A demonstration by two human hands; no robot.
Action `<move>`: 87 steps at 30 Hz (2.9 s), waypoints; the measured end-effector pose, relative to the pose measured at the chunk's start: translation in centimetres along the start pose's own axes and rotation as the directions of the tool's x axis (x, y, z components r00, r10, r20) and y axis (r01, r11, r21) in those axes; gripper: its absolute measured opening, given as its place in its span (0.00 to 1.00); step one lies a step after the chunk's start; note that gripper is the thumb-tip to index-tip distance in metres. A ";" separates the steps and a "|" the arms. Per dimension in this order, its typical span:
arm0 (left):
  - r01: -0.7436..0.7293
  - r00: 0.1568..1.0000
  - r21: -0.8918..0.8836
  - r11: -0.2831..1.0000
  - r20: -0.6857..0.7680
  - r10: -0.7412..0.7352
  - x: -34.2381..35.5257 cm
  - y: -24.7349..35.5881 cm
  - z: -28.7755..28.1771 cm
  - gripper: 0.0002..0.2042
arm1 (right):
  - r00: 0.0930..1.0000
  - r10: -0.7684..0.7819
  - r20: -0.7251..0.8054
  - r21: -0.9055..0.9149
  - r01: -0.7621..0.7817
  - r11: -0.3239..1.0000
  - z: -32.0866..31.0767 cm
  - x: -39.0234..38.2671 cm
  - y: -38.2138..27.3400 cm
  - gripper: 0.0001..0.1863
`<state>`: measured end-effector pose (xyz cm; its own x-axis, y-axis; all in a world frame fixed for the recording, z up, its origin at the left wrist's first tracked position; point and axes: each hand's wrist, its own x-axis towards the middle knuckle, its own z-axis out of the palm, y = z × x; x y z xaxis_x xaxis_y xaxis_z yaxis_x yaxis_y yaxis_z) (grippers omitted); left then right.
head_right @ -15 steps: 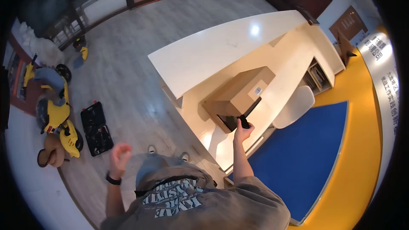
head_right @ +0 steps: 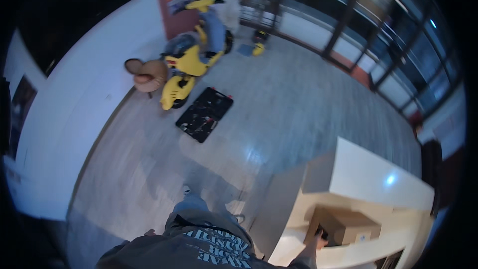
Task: Assembling the body panels and components of a yellow electric scooter.
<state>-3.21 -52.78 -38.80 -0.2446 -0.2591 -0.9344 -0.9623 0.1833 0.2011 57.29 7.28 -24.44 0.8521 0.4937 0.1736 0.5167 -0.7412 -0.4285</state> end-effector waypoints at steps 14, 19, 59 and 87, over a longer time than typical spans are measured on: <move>-0.499 0.866 0.265 0.825 0.177 0.467 2.9 22.7 -2.9 0.06 | -0.064 0.047 0.997 -0.018 0.393 0.919 8.9 -41.1 -12.8 0.25; -0.547 0.805 0.086 0.833 0.325 0.496 5.6 34.0 -4.5 0.07 | -0.754 -0.403 0.519 0.845 0.381 0.375 11.7 -62.3 -19.8 0.17; -0.577 0.642 0.400 -0.712 0.761 -0.093 23.6 121.0 8.7 0.16 | 0.130 0.400 0.907 -0.295 -0.482 0.825 18.1 -114.1 -57.0 0.17; 0.035 0.876 0.173 -0.984 0.468 0.114 38.7 143.7 41.7 0.20 | 0.542 0.389 0.745 0.112 -0.676 0.728 84.0 -114.4 -61.4 0.29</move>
<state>-145.94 3.08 -58.33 -0.2681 0.2374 -0.9337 0.9591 -0.0253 -0.2818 -78.84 34.50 -92.48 0.6013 0.3185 -0.7328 -0.2092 -0.8224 -0.5290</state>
